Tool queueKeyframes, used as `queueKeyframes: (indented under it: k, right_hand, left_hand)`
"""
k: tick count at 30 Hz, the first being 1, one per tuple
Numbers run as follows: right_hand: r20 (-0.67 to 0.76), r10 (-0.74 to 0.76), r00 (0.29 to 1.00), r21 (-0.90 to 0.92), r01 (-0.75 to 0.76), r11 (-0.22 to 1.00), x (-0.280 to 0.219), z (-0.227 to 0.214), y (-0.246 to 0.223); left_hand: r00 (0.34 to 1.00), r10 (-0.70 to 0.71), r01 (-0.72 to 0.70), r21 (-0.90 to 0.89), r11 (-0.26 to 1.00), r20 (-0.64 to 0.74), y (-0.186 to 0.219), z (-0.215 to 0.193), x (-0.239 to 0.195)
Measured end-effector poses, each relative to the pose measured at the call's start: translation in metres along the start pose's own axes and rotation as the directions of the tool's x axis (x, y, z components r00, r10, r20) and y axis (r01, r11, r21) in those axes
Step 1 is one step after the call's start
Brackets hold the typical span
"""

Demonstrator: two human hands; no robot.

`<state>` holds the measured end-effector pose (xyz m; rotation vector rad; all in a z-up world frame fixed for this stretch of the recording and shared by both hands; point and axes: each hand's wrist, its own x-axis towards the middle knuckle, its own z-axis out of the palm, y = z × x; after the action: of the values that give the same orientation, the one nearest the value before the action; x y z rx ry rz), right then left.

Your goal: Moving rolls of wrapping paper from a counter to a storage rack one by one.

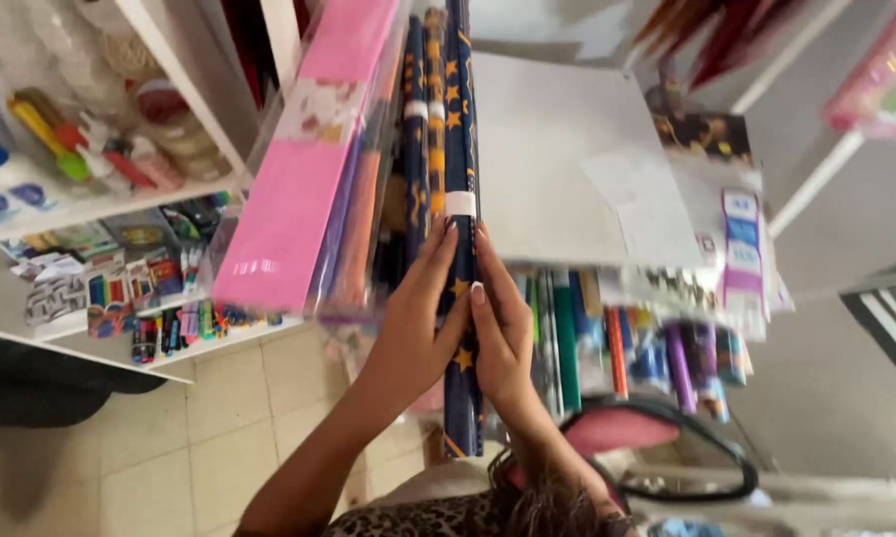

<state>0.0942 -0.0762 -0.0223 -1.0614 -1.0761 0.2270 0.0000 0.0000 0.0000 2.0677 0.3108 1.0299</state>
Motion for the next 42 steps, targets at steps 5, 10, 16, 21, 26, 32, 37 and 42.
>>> queueKeyframes:
  k: [5,10,16,21,26,32,37,42]
  right_hand:
    - [0.021,0.079,0.997,0.14,-0.081,0.987,0.046,0.005,0.035]
    - [0.041,0.155,0.987,0.208,-0.16,0.965,0.075,0.013,0.063]
    - [0.026,0.222,0.975,0.112,-0.224,0.968,0.086,0.014,0.091]
    - [0.013,0.232,0.973,0.034,-0.232,0.972,0.092,0.012,0.115]
    - [0.19,0.265,0.945,-0.235,-0.218,0.947,0.096,0.014,0.122]
    - [0.26,0.219,0.941,-0.461,-0.079,0.884,0.093,0.012,0.128]
    - [0.228,0.209,0.951,-0.465,-0.082,0.881,0.09,0.01,0.122]
    - [0.18,0.203,0.962,-0.448,-0.104,0.888,0.084,0.003,0.106]
  left_hand:
    - [0.985,-0.138,0.109,-0.241,0.964,-0.106,-0.036,0.013,0.036]
    - [0.954,-0.265,0.172,-0.471,0.866,-0.139,-0.064,0.017,0.06]
    - [0.927,-0.35,0.256,-0.46,0.85,-0.132,-0.079,0.018,0.067]
    - [0.978,-0.181,0.189,0.073,0.979,-0.107,-0.079,0.017,0.064]
    - [0.94,-0.339,0.29,0.414,0.863,0.049,-0.092,0.02,0.056]
    - [0.943,-0.333,0.28,0.509,0.814,0.014,-0.099,0.022,0.056]
    - [0.947,-0.321,0.267,0.493,0.828,0.026,-0.093,0.022,0.057]
    - [0.979,-0.195,0.145,0.446,0.883,0.066,-0.079,0.02,0.059]
